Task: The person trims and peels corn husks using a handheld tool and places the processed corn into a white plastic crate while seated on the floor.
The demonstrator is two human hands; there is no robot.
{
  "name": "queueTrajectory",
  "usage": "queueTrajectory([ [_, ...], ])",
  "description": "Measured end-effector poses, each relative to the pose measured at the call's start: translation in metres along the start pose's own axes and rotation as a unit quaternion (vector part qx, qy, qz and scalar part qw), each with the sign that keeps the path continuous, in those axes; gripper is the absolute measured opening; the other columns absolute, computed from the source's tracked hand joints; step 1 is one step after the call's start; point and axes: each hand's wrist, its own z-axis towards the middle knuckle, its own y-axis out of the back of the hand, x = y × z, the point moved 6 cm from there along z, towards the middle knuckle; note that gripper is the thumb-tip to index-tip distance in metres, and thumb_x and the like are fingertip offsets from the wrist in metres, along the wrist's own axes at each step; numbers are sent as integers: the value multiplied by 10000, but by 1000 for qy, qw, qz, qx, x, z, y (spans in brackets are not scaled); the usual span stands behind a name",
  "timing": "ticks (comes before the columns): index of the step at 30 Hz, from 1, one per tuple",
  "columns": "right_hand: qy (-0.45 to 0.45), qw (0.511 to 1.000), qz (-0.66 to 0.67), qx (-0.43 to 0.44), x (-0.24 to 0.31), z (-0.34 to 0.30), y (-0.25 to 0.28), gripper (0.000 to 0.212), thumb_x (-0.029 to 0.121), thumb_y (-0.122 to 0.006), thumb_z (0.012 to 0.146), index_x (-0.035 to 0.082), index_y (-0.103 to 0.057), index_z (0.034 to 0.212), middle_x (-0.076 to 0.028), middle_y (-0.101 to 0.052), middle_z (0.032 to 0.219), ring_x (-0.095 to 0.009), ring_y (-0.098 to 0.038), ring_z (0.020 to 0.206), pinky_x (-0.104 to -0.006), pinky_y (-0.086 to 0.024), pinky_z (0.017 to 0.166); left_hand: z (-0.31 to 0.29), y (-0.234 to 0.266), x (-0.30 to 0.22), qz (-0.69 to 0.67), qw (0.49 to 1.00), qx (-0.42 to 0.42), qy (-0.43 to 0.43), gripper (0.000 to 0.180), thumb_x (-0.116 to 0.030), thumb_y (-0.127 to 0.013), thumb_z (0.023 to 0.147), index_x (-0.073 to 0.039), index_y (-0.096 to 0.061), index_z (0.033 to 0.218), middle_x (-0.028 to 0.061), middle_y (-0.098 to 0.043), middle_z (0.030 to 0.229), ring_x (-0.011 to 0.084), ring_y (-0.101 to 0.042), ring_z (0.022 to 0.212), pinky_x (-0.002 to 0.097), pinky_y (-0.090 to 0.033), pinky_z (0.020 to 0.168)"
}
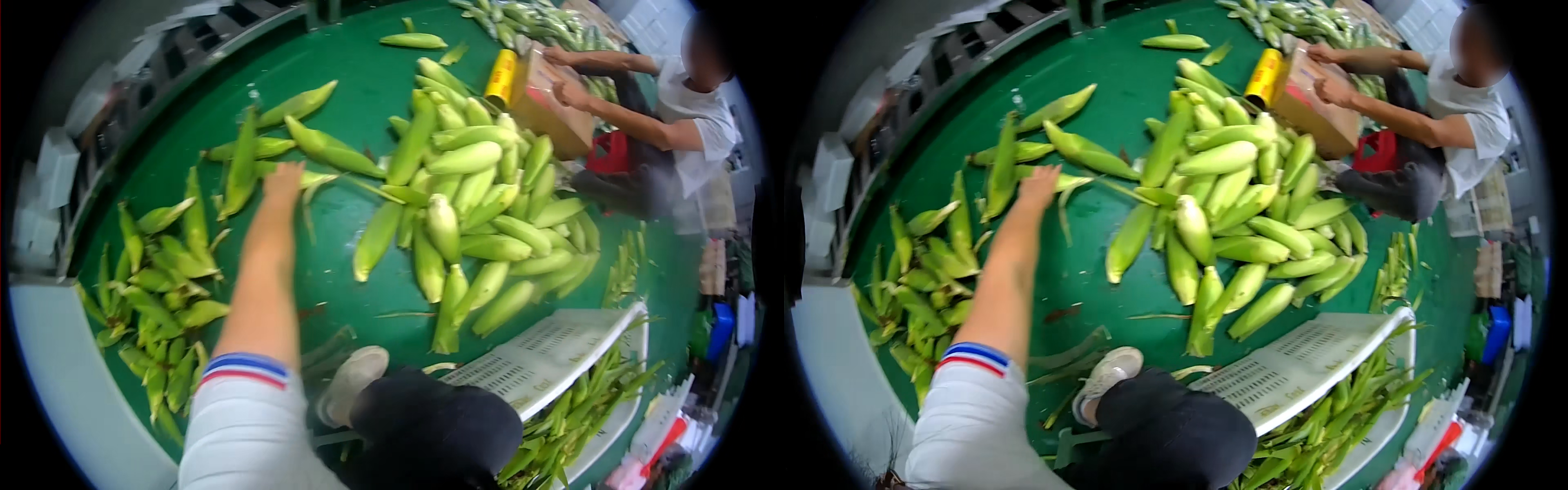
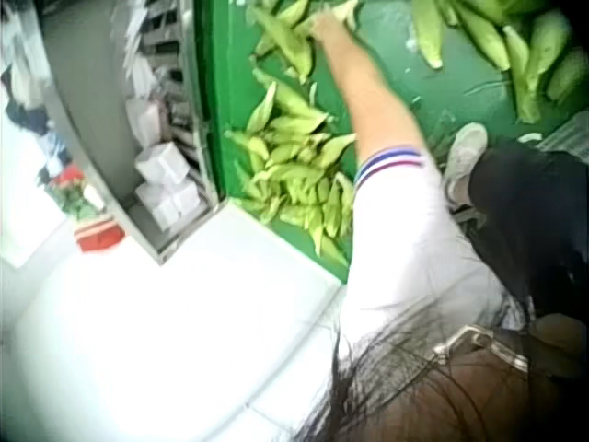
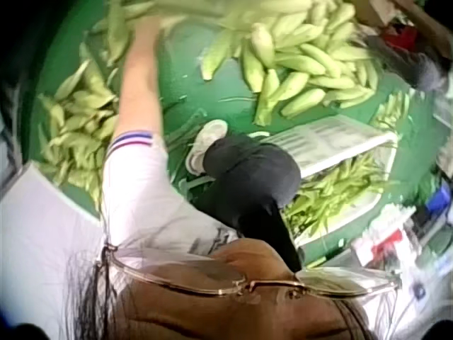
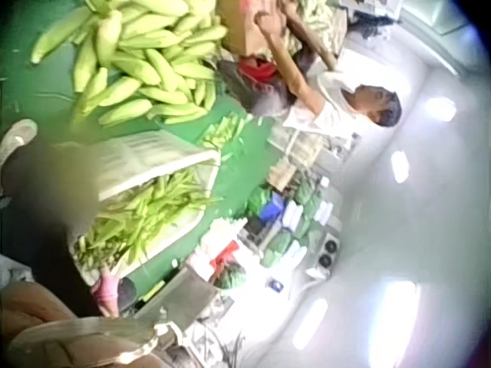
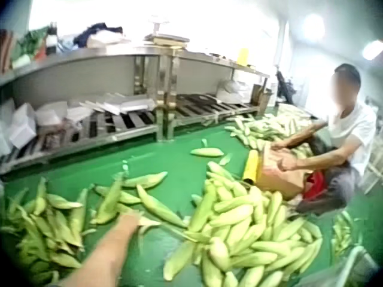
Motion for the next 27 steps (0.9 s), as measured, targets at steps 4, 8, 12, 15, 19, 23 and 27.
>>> queueTrajectory([
  [4, 54, 987, -139, -56, -4, 26, 43, 733, 176, -715, 814, 118, -327, 1433, -178, -584, 1124, -279, -612, 872, -384, -522, 630, 27, -33, 66, 171, 967, 158, 104, 363, -195, -497, 933, -260, -538, 1288, 57, -509, 1207, 223, -489, 1168, 400, -419, 888],
  [8, 15, 999, 29, -6, 22, -13, -9, 655, 166, -704, 798, 55, -399, 1367, -137, -583, 1142, -233, -609, 863, -349, -530, 673, -12, -42, 31, 277, 944, 33, -177, 359, -278, -646, 829, -237, -597, 1182, 105, -466, 1324, 285, -354, 1322, 550, -143, 1137],
  [12, -61, 977, 187, 78, -6, -32, -24, 622, 172, -692, 798, 44, -424, 1344, -133, -583, 1154, -230, -599, 923, -356, -519, 766, -90, -53, -18, -174, 943, 212, -190, 819, -513, -878, 486, -85, -530, 1092, 184, -593, 1060, 380, -574, 975, 493, -454, 894],
  [15, -28, 973, 184, 133, -6, -38, -25, 618, 174, -690, 797, 46, -427, 1341, -128, -584, 1155, -228, -595, 937, -356, -513, 784, -190, -64, -71, -655, 717, 234, 38, 694, -591, -677, 775, -37, -535, 1169, 167, -613, 1088, 331, -597, 963, 461, -493, 860],
  [19, 10, 961, 197, 195, -12, -44, -22, 613, 177, -688, 797, 48, -431, 1338, -121, -585, 1157, -225, -590, 954, -355, -504, 809, -255, 0, -142, -854, 338, 381, 109, 828, -755, -547, 758, -87, -529, 1247, 124, -626, 1070, 270, -618, 937, 445, -523, 740],
  [23, 73, 943, 216, 241, -19, -50, -9, 608, 180, -685, 796, 51, -435, 1334, -113, -587, 1159, -222, -585, 972, -354, -496, 834, -285, 196, -201, -841, 352, 403, -80, 653, -525, -581, 828, -74, -509, 1295, 136, -611, 1159, 276, -589, 1091, 467, -527, 814],
  [27, 255, 922, 239, 166, 47, -86, 19, 523, 170, -699, 706, 31, -527, 1180, -72, -615, 968, -224, -600, 888, -363, -495, 781, -359, 331, -302, -778, 371, 438, -256, 690, -270, -727, 783, -70, -387, 1349, 164, -622, 1055, 303, -661, 866, 430, -559, 749],
])
